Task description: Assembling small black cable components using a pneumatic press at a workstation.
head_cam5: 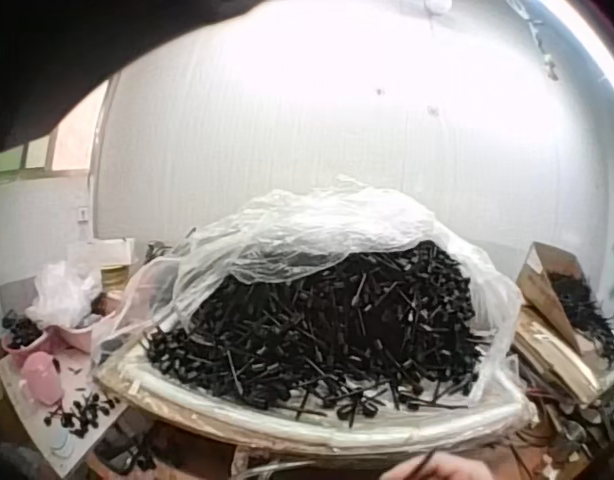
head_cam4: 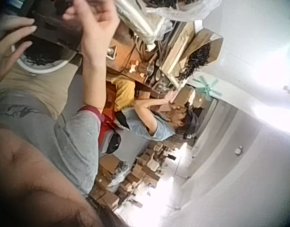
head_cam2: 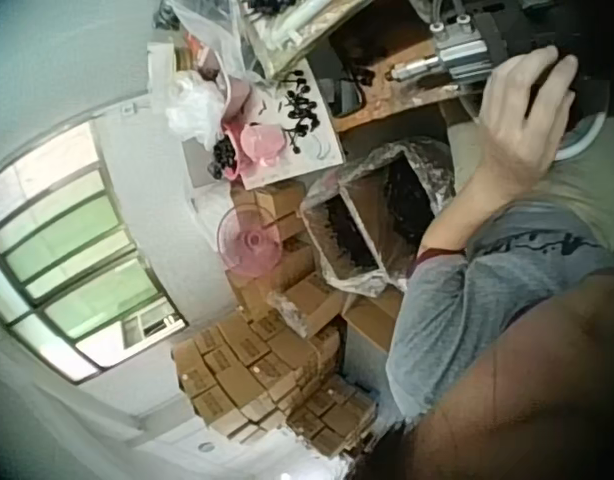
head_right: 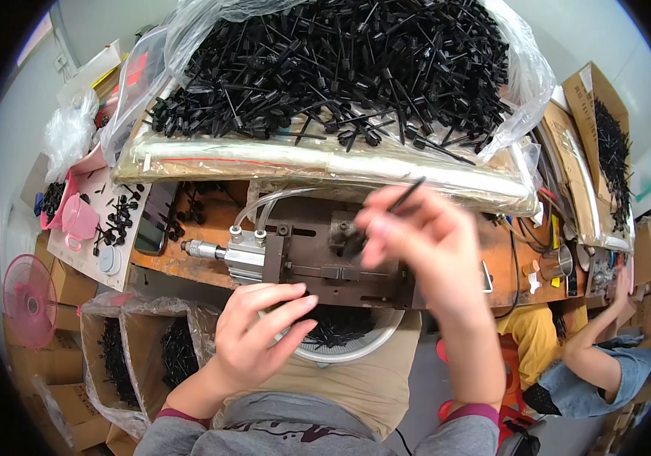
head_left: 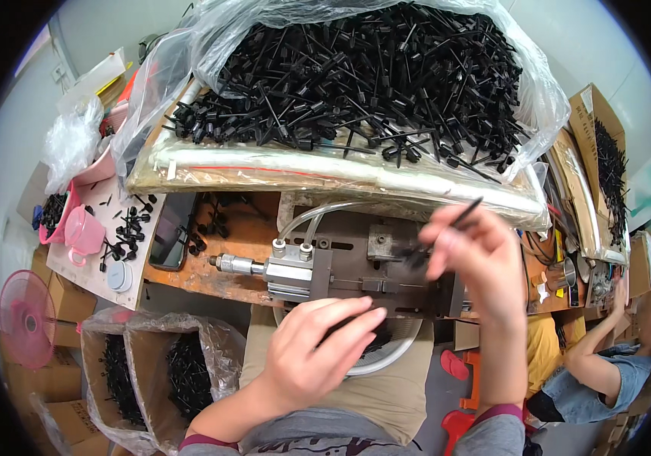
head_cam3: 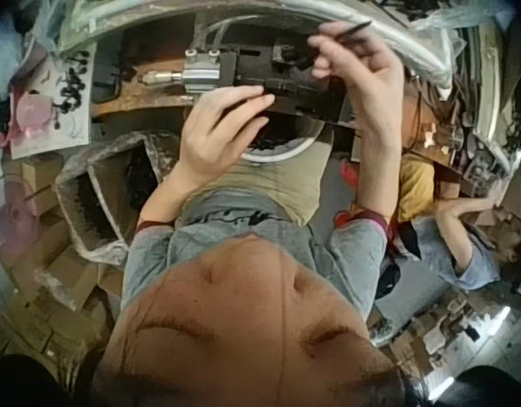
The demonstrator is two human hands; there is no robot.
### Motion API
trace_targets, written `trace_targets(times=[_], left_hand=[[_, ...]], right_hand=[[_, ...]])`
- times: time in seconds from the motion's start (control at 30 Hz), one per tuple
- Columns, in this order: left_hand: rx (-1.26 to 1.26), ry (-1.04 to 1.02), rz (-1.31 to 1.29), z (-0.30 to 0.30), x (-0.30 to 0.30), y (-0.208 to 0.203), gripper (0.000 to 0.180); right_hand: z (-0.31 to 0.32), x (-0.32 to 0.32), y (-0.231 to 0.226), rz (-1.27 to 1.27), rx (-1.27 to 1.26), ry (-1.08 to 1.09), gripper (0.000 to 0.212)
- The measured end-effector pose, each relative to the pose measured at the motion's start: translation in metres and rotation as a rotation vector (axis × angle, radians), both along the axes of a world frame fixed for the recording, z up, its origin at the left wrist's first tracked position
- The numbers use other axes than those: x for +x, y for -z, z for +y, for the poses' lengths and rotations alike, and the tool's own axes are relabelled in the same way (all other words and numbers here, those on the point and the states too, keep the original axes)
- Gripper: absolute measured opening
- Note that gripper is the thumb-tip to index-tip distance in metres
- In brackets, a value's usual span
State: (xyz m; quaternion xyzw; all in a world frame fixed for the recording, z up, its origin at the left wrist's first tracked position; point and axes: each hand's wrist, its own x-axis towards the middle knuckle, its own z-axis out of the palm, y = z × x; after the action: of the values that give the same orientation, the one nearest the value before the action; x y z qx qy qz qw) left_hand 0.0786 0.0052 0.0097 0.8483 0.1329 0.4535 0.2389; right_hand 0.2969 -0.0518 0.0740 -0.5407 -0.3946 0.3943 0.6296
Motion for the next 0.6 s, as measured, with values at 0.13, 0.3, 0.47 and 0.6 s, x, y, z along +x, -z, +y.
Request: trace_targets(times=[0.13,0.3,0.47,0.6], left_hand=[[0.174,0.046,0.071,0.000,0.005,0.009,0.035],[0.138,0.118,0.065,-0.008,0.006,0.021,0.031],[0.046,0.142,0.050,-0.013,0.007,0.028,0.032],[-0.003,0.160,0.067,-0.015,0.004,0.028,0.031]], right_hand=[[-0.025,-0.030,0.042,0.242,-0.093,-0.094,0.020],[-0.038,-0.035,0.066,0.380,-0.111,-0.094,0.021],[-0.044,-0.041,0.073,0.398,-0.115,-0.099,0.022],[-0.047,-0.043,0.081,0.265,-0.028,-0.040,0.025]])
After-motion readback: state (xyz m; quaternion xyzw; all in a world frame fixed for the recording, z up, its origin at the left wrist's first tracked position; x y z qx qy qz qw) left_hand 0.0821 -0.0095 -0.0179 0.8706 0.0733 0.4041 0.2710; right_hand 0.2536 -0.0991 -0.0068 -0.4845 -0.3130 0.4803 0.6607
